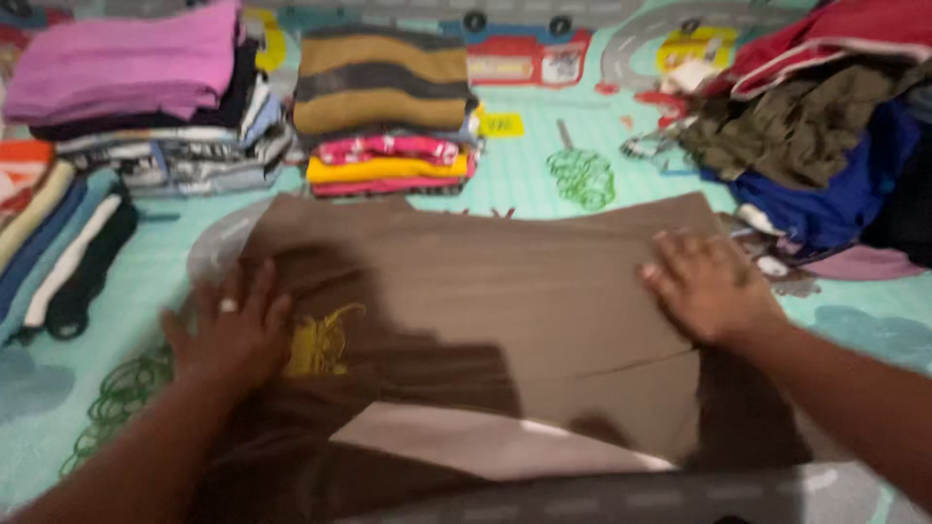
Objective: The person folds an orange and white patterned top, a brown t-shirt, and a red tank top, placing each folded item onto a stack of laundry.
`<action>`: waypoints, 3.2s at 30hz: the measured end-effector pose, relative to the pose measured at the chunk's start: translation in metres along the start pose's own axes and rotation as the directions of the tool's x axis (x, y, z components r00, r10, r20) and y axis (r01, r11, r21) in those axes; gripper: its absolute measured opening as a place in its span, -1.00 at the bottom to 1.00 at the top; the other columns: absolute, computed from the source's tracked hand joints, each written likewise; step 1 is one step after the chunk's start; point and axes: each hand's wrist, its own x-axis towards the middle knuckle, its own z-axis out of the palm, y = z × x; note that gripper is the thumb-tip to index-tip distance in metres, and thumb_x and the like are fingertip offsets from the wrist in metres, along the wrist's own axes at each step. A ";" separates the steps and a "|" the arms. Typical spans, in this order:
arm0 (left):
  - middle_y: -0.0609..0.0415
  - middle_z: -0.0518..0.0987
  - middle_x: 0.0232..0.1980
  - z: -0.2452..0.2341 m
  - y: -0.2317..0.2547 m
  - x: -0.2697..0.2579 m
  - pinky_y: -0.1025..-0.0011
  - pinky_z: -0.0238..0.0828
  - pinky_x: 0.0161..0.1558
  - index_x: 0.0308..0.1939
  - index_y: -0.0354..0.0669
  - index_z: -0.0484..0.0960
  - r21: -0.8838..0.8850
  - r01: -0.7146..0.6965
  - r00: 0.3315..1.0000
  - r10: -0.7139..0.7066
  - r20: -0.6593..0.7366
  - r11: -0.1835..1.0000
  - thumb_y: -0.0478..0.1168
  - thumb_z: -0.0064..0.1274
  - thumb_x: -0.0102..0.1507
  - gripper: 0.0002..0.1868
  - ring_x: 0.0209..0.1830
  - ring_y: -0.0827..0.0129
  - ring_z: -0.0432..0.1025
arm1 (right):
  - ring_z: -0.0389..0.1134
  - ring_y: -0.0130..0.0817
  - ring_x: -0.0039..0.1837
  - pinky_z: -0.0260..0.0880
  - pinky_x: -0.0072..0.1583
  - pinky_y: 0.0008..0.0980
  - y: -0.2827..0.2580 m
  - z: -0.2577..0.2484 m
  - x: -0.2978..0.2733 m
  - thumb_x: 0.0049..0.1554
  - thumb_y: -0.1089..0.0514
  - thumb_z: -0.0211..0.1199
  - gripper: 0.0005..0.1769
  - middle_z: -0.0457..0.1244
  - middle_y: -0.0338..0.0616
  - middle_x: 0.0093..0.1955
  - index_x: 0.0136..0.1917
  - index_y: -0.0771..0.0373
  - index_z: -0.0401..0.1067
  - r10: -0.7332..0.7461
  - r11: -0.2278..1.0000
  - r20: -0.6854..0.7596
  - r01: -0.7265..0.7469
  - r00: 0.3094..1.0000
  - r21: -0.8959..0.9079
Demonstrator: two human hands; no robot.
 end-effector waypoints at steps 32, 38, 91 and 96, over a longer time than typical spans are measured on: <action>-0.19 0.64 0.04 0.054 -0.057 0.226 0.12 0.53 0.00 0.03 -0.20 0.69 -0.091 0.014 0.989 0.000 0.145 0.996 0.16 0.30 0.22 -0.47 0.06 -0.08 0.55 | 0.41 0.08 0.16 0.42 0.19 0.00 0.115 0.008 0.107 0.01 0.12 0.35 -0.62 0.40 0.12 0.12 0.12 0.17 0.60 0.157 0.987 0.013 -0.156 0.988 -0.045; -0.07 0.66 0.01 -0.021 -0.054 0.126 0.18 0.50 0.06 0.06 -0.09 0.71 -0.139 -0.376 0.927 0.372 -0.058 0.916 -0.01 0.20 0.28 -0.65 0.00 0.04 0.56 | 0.45 0.00 -0.12 0.43 -0.05 -0.03 0.109 -0.024 0.058 0.05 0.17 0.39 -0.68 0.42 0.19 -0.13 0.09 0.26 0.56 0.396 0.866 -0.008 -0.371 0.918 0.334; -0.27 0.65 -0.03 0.025 -0.086 0.073 0.05 0.44 0.07 -0.12 -0.22 0.64 -0.505 0.224 0.948 -0.307 -0.088 0.834 0.12 0.25 0.21 -0.54 0.03 -0.14 0.52 | -0.59 -0.16 0.73 -0.64 0.55 0.27 -0.263 -0.013 0.020 0.22 -0.42 -0.17 -0.12 -0.42 -0.31 0.76 0.67 -0.10 -0.26 -0.308 0.939 0.455 0.189 0.835 0.289; -0.29 0.60 -0.03 0.007 -0.070 0.040 -0.03 0.41 0.04 0.15 -0.17 0.50 -0.582 0.114 0.964 -0.231 -0.131 0.805 -0.15 0.20 0.19 -0.53 0.02 -0.22 0.49 | -0.68 -0.17 0.73 -0.76 0.53 0.31 -0.264 -0.019 0.019 0.21 -0.49 -0.26 -0.06 -0.51 -0.34 0.77 0.68 -0.15 -0.44 -0.288 0.952 0.482 0.195 0.828 0.236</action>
